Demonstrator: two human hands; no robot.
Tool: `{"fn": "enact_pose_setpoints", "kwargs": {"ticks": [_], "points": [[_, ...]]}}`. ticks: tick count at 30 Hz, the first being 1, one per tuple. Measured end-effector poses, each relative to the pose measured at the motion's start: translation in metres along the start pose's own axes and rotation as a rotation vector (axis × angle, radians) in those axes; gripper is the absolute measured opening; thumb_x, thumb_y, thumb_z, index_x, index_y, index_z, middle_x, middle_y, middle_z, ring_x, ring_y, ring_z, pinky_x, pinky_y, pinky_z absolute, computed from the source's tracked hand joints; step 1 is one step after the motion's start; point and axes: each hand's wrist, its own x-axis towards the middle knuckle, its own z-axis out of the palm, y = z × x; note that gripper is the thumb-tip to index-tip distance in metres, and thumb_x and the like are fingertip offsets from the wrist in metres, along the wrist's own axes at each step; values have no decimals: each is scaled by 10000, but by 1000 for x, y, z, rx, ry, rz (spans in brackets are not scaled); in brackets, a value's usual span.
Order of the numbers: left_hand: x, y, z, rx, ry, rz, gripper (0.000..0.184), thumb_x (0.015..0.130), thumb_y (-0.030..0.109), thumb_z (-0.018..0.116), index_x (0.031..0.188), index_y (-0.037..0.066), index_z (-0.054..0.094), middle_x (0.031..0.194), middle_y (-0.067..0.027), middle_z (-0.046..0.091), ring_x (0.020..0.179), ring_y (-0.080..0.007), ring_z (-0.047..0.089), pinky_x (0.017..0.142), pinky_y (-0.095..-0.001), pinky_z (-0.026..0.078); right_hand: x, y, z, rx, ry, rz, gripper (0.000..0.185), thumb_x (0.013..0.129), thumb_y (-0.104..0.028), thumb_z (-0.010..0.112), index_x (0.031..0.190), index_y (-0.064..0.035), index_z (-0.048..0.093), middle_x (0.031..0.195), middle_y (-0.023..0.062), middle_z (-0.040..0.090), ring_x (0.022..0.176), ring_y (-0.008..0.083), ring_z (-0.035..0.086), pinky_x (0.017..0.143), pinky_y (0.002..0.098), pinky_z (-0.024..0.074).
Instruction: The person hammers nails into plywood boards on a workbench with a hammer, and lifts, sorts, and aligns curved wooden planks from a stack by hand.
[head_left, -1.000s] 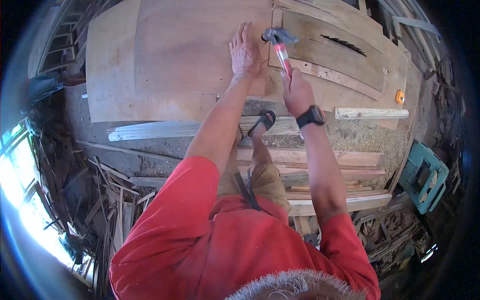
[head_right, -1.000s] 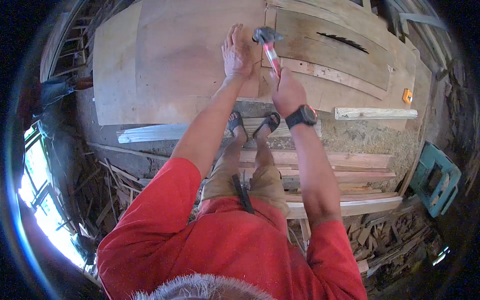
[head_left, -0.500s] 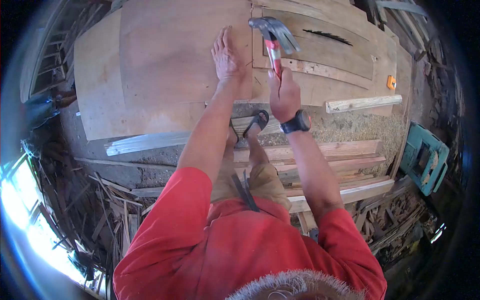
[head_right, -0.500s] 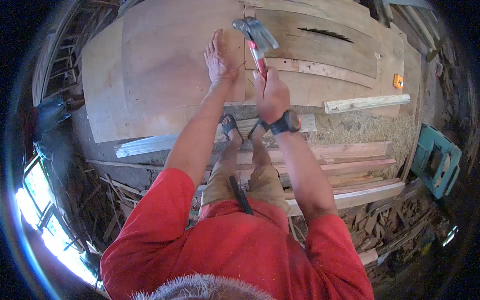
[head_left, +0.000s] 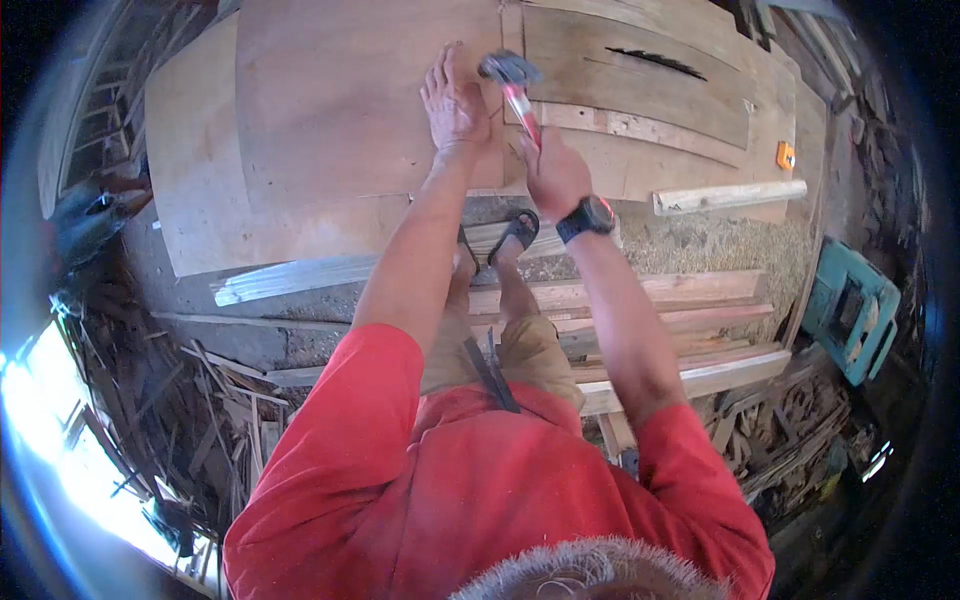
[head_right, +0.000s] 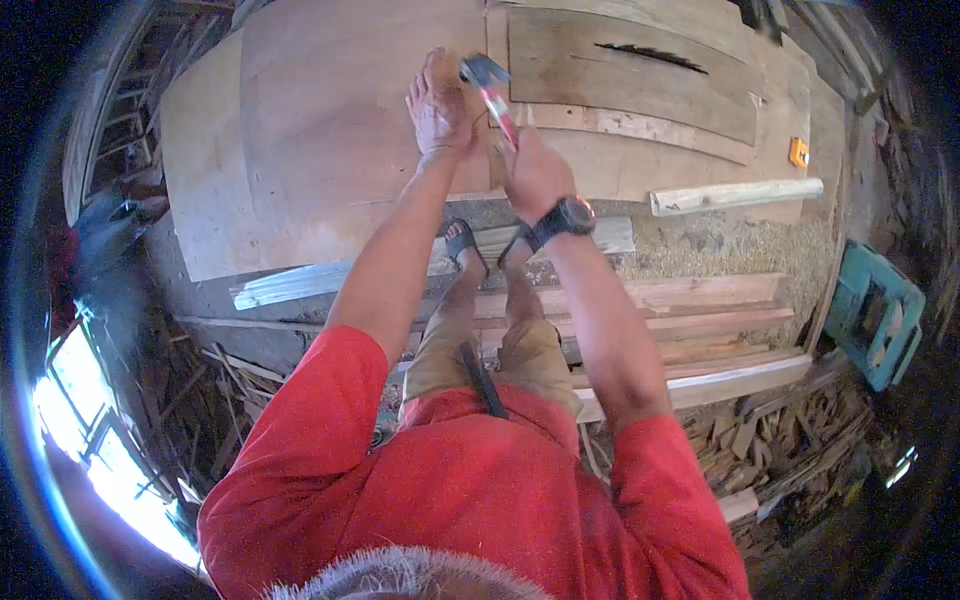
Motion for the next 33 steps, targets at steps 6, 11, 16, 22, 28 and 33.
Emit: {"fn": "enact_pose_setpoints", "kwargs": {"ticks": [6,11,16,22,28,33], "points": [[1,-2,2,10,-12,-7,603,833,159,553,1409,136,374,1426,-101,437,1295,-325,406,1054,-461,312,-11,-17,-14,322,227,-108,194,954,-219,529,952,-27,498,688,254,586,695,479,590,576,543,430],[9,11,-6,19,-9,-42,612,831,242,612,1389,126,388,1429,-90,427,1302,-295,402,1054,-460,321,16,23,4,47,37,38,275,958,-301,520,908,-32,495,709,267,601,674,477,590,574,557,441],[5,-4,2,43,-24,13,612,813,191,633,1372,119,394,1414,-90,440,1304,-301,398,1058,-465,319,-3,-6,-21,326,284,-80,263,966,-294,509,932,-33,498,724,263,606,679,473,596,571,531,444],[7,4,0,6,-2,-1,605,800,122,598,1370,117,394,1400,-100,450,1308,-310,389,1063,-460,310,21,17,-5,-5,-2,21,281,962,-311,500,933,-32,489,723,247,614,703,474,596,593,561,439],[3,5,-5,18,-47,-2,605,808,141,609,1372,111,391,1398,-105,451,1303,-314,391,1068,-463,303,-1,22,0,61,53,14,288,961,-334,498,938,-48,489,709,245,609,678,465,590,579,565,435],[5,-1,3,52,-28,24,607,807,145,604,1374,112,390,1405,-94,443,1303,-312,385,1066,-464,304,-1,19,-2,66,84,-23,275,960,-323,498,959,-48,482,674,239,602,655,463,590,561,558,438]]}}
